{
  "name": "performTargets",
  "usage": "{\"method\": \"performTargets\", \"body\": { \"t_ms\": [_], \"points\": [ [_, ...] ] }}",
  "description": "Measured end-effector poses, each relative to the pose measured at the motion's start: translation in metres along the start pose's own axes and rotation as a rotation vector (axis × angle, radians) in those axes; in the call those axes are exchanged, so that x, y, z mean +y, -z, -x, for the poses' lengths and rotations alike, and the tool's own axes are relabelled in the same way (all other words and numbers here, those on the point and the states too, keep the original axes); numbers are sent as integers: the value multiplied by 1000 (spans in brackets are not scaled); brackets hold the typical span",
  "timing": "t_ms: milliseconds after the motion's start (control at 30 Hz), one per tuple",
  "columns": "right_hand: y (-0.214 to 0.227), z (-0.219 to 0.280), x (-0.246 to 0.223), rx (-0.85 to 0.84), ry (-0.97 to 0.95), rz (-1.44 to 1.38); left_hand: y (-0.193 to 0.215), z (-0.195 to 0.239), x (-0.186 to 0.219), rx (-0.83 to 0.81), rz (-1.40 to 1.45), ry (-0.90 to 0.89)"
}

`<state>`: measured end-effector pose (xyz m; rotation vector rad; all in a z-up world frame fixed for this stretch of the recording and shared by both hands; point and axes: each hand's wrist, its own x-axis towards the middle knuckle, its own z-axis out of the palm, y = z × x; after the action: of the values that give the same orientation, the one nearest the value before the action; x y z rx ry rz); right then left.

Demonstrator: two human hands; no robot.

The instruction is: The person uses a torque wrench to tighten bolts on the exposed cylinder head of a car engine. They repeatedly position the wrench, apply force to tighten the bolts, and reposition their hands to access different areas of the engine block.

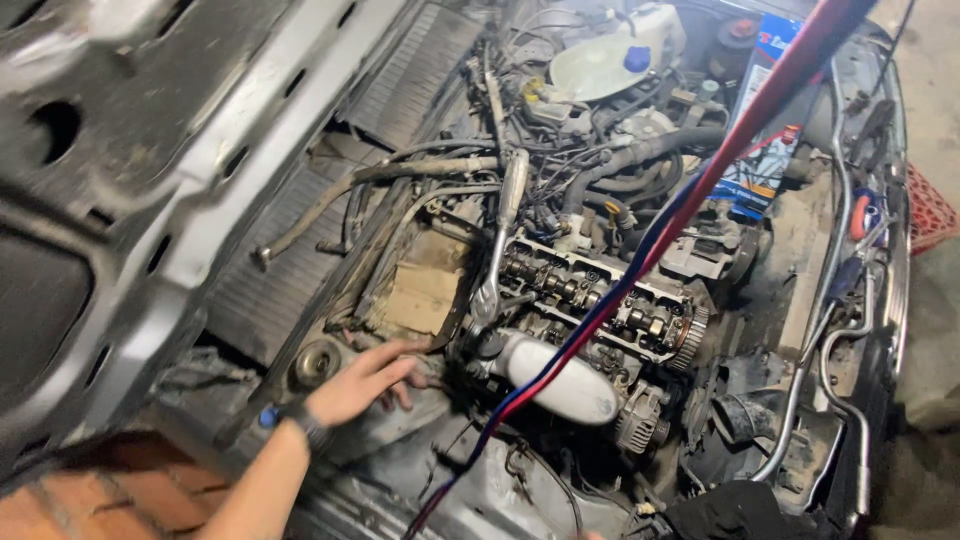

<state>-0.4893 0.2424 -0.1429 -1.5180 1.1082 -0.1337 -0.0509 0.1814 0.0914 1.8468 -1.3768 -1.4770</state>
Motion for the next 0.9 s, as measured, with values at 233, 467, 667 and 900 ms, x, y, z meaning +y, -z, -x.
{"method": "performTargets", "body": {
  "t_ms": [233,467,667,900],
  "points": [
    [96,19,-326,-258,331,-314,-143,140,-91,88,567,-318],
    [99,-14,-353,-42,541,-55,-292,178,-276,399,-52,34],
    [106,-9,-356,-297,487,-622,-321,243,-356,654,-257,554],
    [118,-11,-355,-360,477,-727,-175,312,-190,1044,-87,966]
  ]
}}
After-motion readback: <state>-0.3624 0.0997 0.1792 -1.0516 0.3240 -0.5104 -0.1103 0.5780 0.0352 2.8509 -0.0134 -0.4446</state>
